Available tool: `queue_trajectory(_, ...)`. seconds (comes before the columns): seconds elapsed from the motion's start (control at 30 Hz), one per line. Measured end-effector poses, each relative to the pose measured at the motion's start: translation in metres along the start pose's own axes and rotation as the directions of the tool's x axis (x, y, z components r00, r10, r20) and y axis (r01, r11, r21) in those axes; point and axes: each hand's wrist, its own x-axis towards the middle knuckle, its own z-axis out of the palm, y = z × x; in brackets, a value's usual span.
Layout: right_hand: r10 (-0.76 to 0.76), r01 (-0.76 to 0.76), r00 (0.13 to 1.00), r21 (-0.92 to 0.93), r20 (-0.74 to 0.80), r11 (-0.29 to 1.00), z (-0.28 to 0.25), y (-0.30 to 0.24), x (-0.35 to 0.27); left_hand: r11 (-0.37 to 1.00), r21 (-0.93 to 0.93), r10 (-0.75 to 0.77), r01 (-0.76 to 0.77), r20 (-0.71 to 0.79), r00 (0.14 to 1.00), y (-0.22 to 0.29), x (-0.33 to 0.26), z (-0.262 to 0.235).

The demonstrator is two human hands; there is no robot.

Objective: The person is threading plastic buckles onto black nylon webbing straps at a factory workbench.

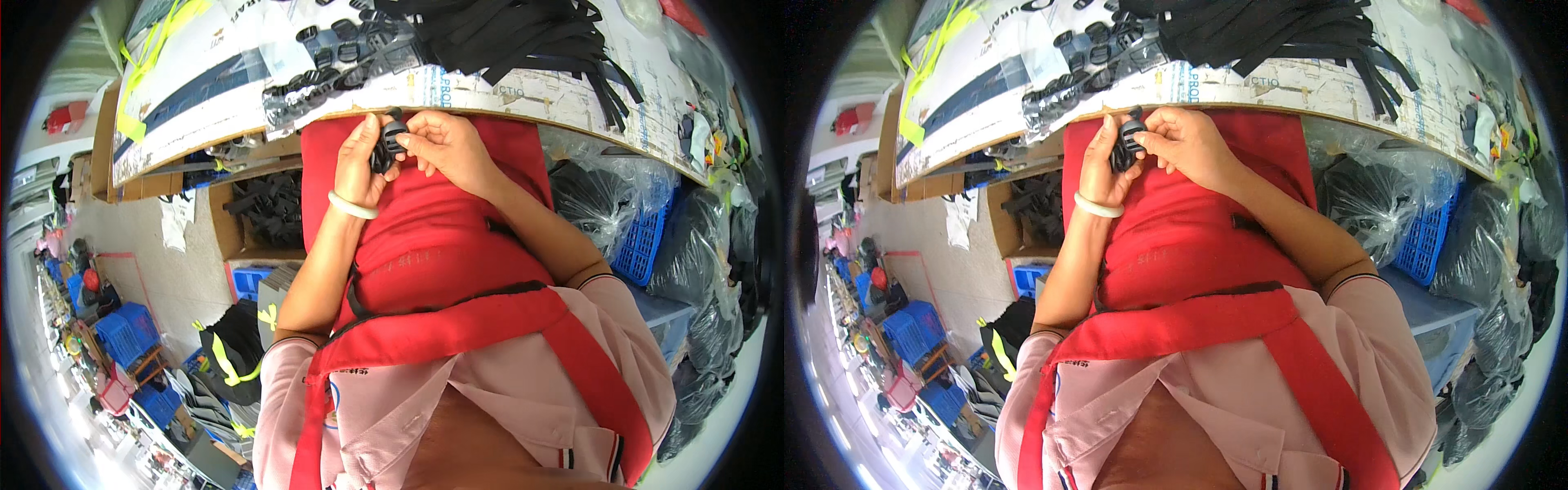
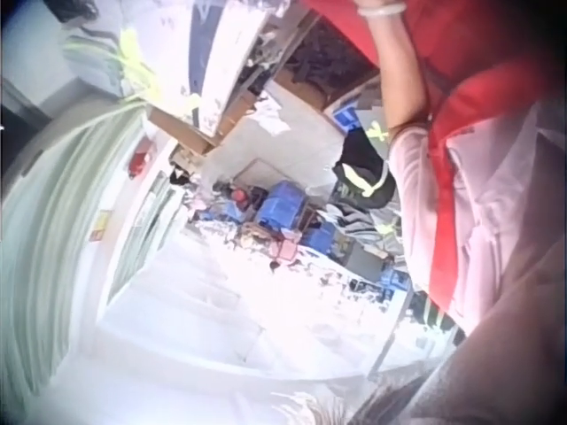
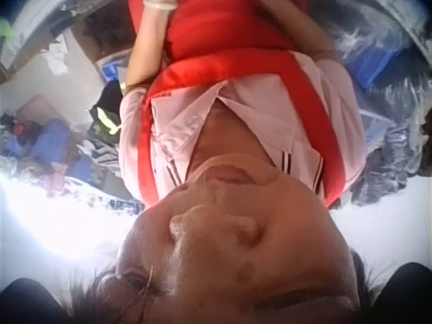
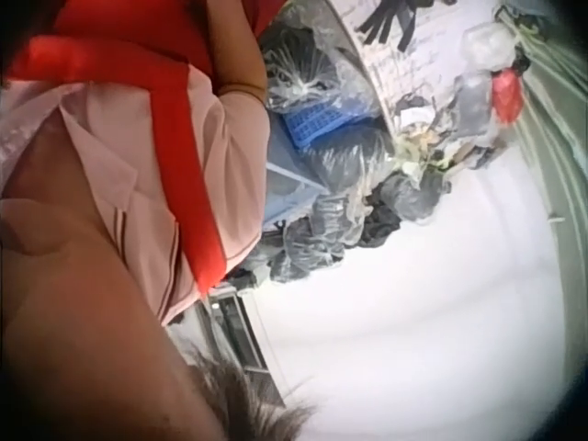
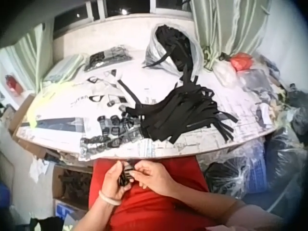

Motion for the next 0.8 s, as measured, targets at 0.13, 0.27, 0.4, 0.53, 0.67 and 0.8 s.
queue_trajectory(0.13, 0.062, -0.062, 0.989, -0.008, 0.136, 0.998, 0.003, -0.001, -0.009, 0.969, -0.173, -0.160, 0.175, 0.095, 0.983, -0.008, -0.010, -0.023)
queue_trajectory(0.27, -0.035, 0.035, 0.993, 0.007, 0.114, 0.999, 0.002, -0.001, -0.011, 0.945, -0.202, -0.206, 0.258, 0.246, 0.947, -0.009, -0.024, -0.029)
queue_trajectory(0.4, -0.192, 0.192, 0.981, 0.010, 0.034, 0.981, 0.000, 0.012, -0.006, 0.924, -0.235, -0.225, 0.303, 0.306, 0.925, -0.016, -0.034, -0.034)
queue_trajectory(0.53, -0.112, 0.112, 0.994, 0.097, -0.009, 0.989, 0.015, 0.022, -0.014, 0.946, -0.182, -0.217, 0.268, 0.260, 0.941, -0.016, -0.033, -0.029)
queue_trajectory(0.67, -0.127, 0.130, 0.991, 0.110, -0.027, 0.985, 0.023, 0.025, -0.018, 0.948, -0.178, -0.231, 0.265, 0.191, 0.954, -0.018, -0.031, -0.030)
queue_trajectory(0.8, -0.176, 0.173, 0.984, 0.064, 0.035, 0.983, 0.029, 0.030, -0.021, 0.939, -0.152, -0.294, 0.309, 0.112, 0.949, -0.017, -0.030, -0.033)
